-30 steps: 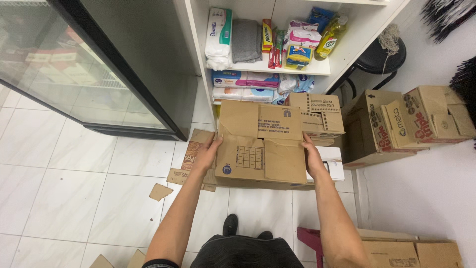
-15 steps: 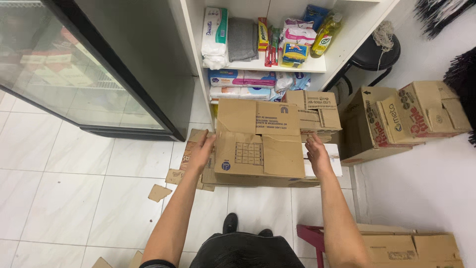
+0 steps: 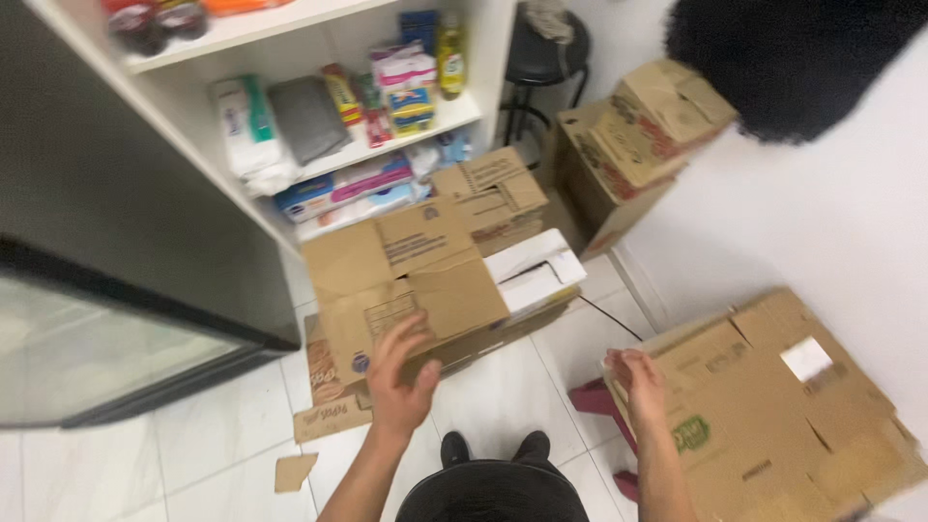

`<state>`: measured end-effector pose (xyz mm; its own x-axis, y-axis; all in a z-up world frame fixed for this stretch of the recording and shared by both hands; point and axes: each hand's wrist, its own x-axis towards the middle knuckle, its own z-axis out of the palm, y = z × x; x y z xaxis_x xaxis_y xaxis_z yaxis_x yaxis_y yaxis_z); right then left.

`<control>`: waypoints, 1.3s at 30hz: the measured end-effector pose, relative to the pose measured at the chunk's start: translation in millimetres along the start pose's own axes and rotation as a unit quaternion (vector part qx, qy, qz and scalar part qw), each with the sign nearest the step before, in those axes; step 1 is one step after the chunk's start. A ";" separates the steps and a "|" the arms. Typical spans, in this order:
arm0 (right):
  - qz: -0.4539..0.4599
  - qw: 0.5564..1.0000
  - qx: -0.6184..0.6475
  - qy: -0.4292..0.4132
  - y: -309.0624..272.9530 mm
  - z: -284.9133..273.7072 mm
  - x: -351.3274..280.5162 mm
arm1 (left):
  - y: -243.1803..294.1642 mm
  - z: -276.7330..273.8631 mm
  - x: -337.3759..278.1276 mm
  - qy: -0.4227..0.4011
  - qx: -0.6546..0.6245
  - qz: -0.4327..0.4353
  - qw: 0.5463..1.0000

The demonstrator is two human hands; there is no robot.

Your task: The person folds and stacks cardboard boxes by hand, moving them from the floor to a stack and tucking the flaps of one box into another.

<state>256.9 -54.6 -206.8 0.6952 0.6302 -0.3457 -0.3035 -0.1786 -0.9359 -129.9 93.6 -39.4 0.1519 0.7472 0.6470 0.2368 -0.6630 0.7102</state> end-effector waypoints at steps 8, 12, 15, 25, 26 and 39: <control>0.080 0.945 -0.059 0.312 53.7 -191.7 -93.8 | 52.5 177.4 -74.7 -0.320 -0.212 -0.035 0.923; 0.160 0.908 -0.115 0.371 92.9 -277.3 -119.9 | 56.5 278.6 -115.0 -0.596 -0.081 -0.211 0.771; 0.206 0.888 -0.149 0.384 128.9 -339.9 -111.0 | 34.1 358.3 -145.9 -0.681 0.027 -0.243 0.690; 0.244 0.922 -0.153 0.260 41.3 -356.0 -70.0 | -21.7 503.7 -175.2 -0.644 0.162 -0.279 0.694; 0.250 0.926 -0.146 0.243 40.4 -357.5 -63.3 | -21.0 508.6 -177.1 -0.644 0.160 -0.294 0.688; 0.225 0.900 0.180 0.326 -85.4 -296.1 -51.7 | -7.0 511.9 -149.8 -0.606 0.143 -0.337 0.706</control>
<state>439.8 -295.6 -128.9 0.6480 -0.0436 -0.7604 -0.7602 0.0245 -0.6492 336.9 9.6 -283.4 0.5799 0.4933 -0.6484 0.8060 -0.2310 0.5450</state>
